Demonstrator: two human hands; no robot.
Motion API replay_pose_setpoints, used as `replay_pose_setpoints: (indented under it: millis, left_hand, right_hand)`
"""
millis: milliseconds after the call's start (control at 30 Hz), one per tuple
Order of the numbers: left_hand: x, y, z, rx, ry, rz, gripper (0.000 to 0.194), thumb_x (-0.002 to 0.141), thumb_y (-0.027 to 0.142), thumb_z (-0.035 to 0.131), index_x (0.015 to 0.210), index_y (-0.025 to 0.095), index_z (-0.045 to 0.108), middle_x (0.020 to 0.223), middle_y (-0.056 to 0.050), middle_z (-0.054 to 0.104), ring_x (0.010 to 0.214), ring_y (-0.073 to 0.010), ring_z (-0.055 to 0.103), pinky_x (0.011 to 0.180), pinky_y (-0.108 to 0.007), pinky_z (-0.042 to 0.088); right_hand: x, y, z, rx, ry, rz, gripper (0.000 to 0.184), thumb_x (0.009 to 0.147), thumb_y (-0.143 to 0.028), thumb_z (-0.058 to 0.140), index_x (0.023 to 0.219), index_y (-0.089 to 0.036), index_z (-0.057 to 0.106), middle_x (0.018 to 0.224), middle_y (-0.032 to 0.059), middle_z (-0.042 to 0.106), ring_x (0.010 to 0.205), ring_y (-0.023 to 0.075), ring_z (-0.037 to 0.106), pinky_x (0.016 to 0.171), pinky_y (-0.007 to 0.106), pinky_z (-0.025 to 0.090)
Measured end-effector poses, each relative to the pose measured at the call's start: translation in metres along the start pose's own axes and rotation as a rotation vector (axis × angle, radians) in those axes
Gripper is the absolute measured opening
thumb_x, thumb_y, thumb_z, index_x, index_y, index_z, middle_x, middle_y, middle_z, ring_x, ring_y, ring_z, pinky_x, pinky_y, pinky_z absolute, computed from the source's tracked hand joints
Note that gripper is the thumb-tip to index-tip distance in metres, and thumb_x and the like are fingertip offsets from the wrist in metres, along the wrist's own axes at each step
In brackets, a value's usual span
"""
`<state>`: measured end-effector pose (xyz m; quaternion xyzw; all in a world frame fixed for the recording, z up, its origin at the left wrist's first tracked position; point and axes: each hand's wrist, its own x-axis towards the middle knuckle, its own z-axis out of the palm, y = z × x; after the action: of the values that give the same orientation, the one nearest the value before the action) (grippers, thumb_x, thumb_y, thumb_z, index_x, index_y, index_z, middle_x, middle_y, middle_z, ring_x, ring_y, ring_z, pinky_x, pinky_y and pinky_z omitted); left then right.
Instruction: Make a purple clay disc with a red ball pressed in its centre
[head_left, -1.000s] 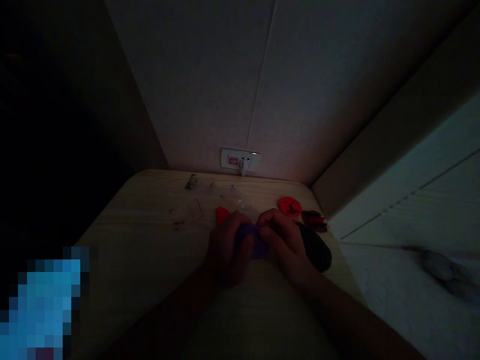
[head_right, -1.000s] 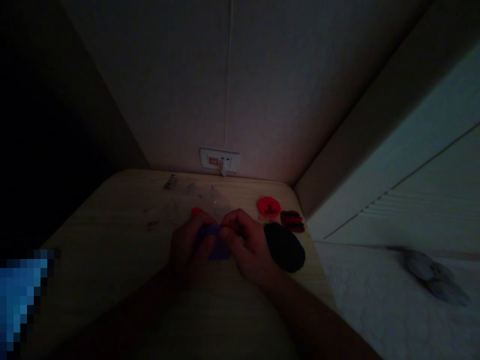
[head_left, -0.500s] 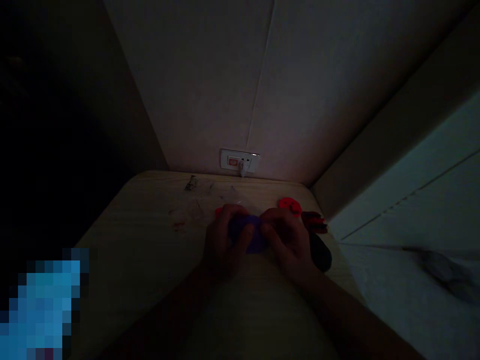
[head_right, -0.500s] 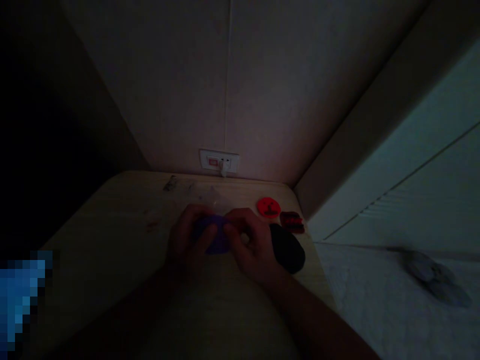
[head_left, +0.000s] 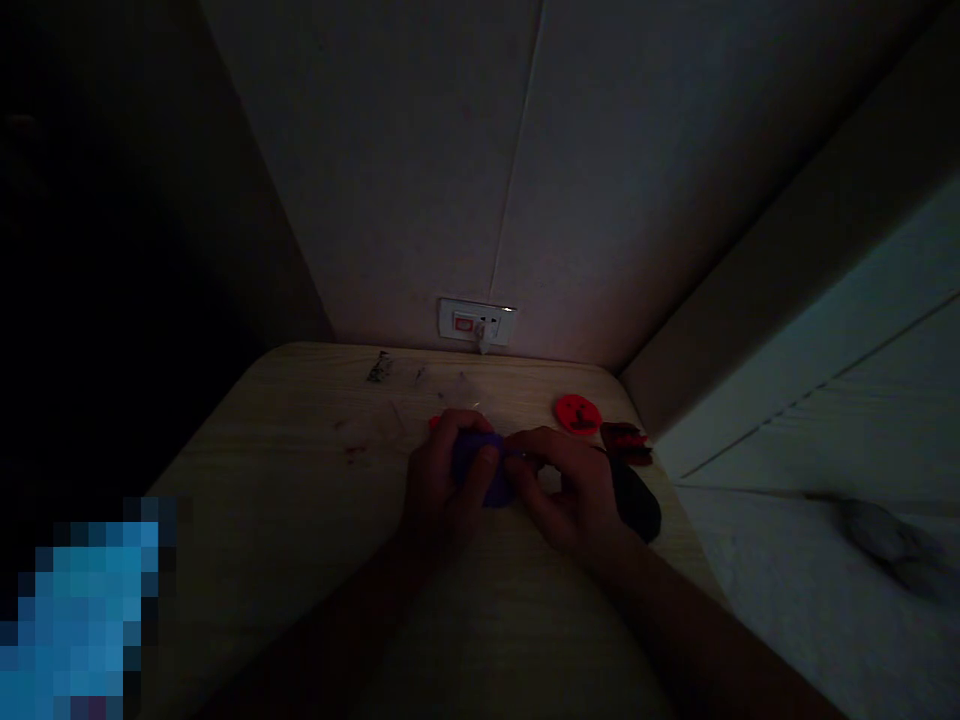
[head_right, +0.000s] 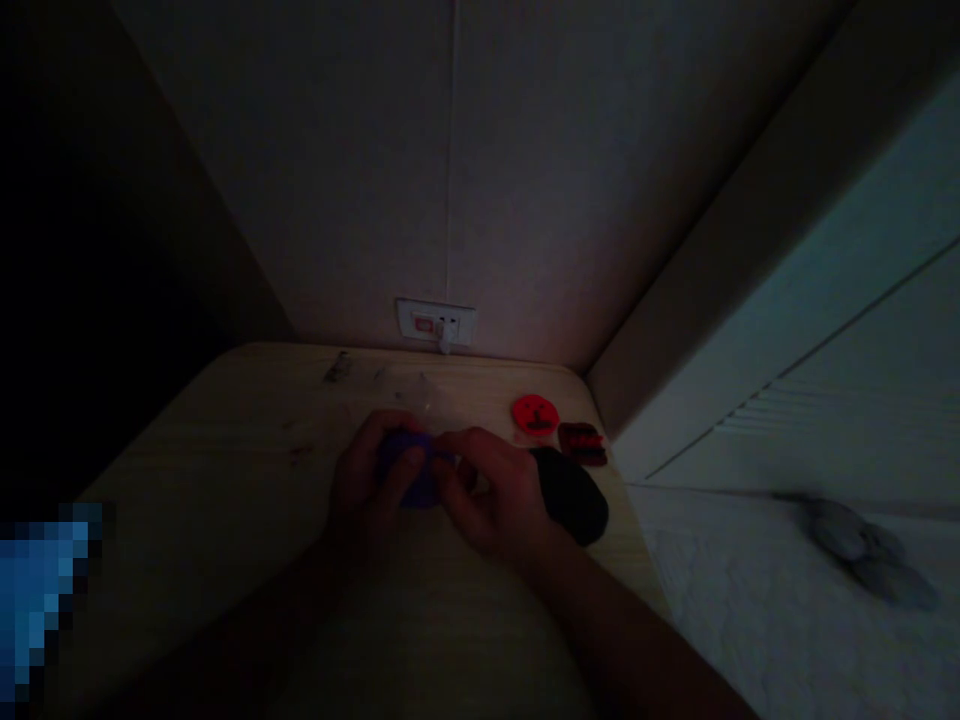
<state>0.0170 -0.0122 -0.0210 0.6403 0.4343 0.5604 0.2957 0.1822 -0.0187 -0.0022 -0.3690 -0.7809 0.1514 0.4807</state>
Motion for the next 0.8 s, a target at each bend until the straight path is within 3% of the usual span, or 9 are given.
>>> replay_pose_setpoints:
  millis: [133,300,500,633,800]
  left_hand:
    - [0.0005,0.0016,-0.0002,-0.031,0.012,-0.001,0.011,0.089,0.031,0.061,0.098,0.023,0.062,0.088,0.000,0.066,0.077,-0.0171,0.061,0.069,-0.029,0.050]
    - [0.0024,0.0010,0.0010,-0.082,0.015,-0.024,0.012,0.088,0.031,0.063,0.096,0.023,0.063,0.086,0.000,0.066,0.075,-0.0166,0.062,0.067,-0.028,0.050]
    - [0.0063,-0.0027,0.0049,-0.251,0.097,-0.224,0.031,0.084,0.038,0.074,0.108,0.022,0.063,0.096,-0.002,0.068,0.081,-0.0162,0.064,0.071,-0.026,0.051]
    - [0.0071,-0.0004,0.0054,-0.262,0.092,-0.267,0.031,0.083,0.040,0.074,0.106,0.021,0.065,0.095,-0.002,0.066,0.081,-0.0166,0.062,0.070,-0.026,0.050]
    - [0.0057,0.0017,0.0059,-0.261,0.103,-0.269,0.031,0.084,0.039,0.073,0.108,0.023,0.062,0.097,-0.002,0.064,0.083,-0.0164,0.061,0.072,-0.026,0.050]
  right_hand:
    - [-0.0025,0.0023,0.0011,0.066,0.078,0.082,0.017,0.093,-0.017,0.064,0.110,-0.020,0.067,0.084,0.0024,0.073,0.060,0.0121,0.065,0.053,0.022,0.053]
    - [-0.0011,0.0024,-0.0010,0.058,0.018,0.024,0.010,0.093,-0.015,0.064,0.098,-0.020,0.071,0.076,0.0017,0.072,0.060,0.0121,0.065,0.056,0.023,0.054]
    - [-0.0011,0.0035,0.0005,0.081,0.055,0.092,0.032,0.091,-0.018,0.068,0.123,-0.021,0.067,0.082,0.0008,0.074,0.057,0.0104,0.064,0.056,0.022,0.054]
    - [-0.0009,0.0037,0.0021,0.061,0.025,0.066,0.025,0.090,-0.019,0.069,0.115,-0.021,0.071,0.081,0.0012,0.075,0.057,0.0102,0.063,0.056,0.022,0.054]
    - [-0.0014,0.0044,0.0041,0.129,0.075,0.142,0.029,0.093,-0.019,0.067,0.121,-0.022,0.070,0.082,0.0007,0.073,0.057,0.0098,0.062,0.054,0.022,0.052]
